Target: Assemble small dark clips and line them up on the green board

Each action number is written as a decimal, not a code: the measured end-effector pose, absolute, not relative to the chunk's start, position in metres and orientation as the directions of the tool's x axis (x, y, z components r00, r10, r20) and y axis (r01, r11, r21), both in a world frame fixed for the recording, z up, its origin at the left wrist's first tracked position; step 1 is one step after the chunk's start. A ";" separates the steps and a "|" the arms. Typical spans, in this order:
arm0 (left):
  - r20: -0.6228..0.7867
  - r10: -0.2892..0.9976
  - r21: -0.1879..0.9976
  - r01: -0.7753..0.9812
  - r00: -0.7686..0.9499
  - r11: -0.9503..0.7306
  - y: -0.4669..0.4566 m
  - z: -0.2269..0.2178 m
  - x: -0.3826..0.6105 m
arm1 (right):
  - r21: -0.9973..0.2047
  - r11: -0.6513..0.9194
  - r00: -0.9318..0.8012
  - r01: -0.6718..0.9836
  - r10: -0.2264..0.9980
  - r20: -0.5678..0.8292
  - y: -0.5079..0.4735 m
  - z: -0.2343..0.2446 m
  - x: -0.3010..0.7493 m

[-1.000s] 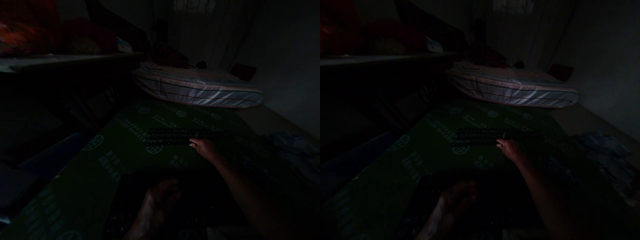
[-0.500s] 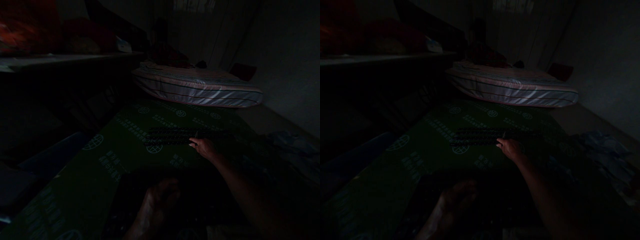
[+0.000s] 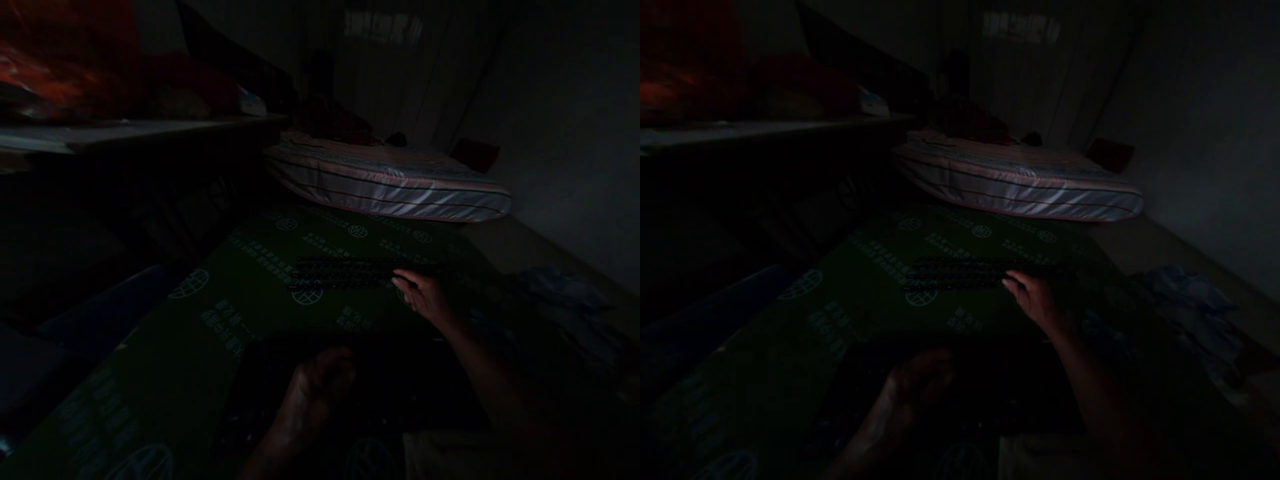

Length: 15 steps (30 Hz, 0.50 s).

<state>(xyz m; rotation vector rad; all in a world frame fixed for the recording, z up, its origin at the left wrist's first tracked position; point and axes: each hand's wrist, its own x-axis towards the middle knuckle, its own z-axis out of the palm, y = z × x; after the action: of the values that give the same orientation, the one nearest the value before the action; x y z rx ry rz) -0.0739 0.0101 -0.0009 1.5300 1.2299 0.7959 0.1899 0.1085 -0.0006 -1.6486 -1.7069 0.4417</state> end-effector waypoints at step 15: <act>-0.006 0.965 0.975 0.215 0.261 -0.052 0.011 -0.012 -0.071 | -0.853 -0.178 0.276 0.492 0.960 -0.041 0.003 0.026 0.178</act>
<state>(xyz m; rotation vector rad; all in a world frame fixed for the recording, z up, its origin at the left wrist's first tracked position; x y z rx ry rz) -0.0706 0.0110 -0.0118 1.4993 1.1538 0.9140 0.1776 0.0033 0.0263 -1.7940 -1.3195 0.7881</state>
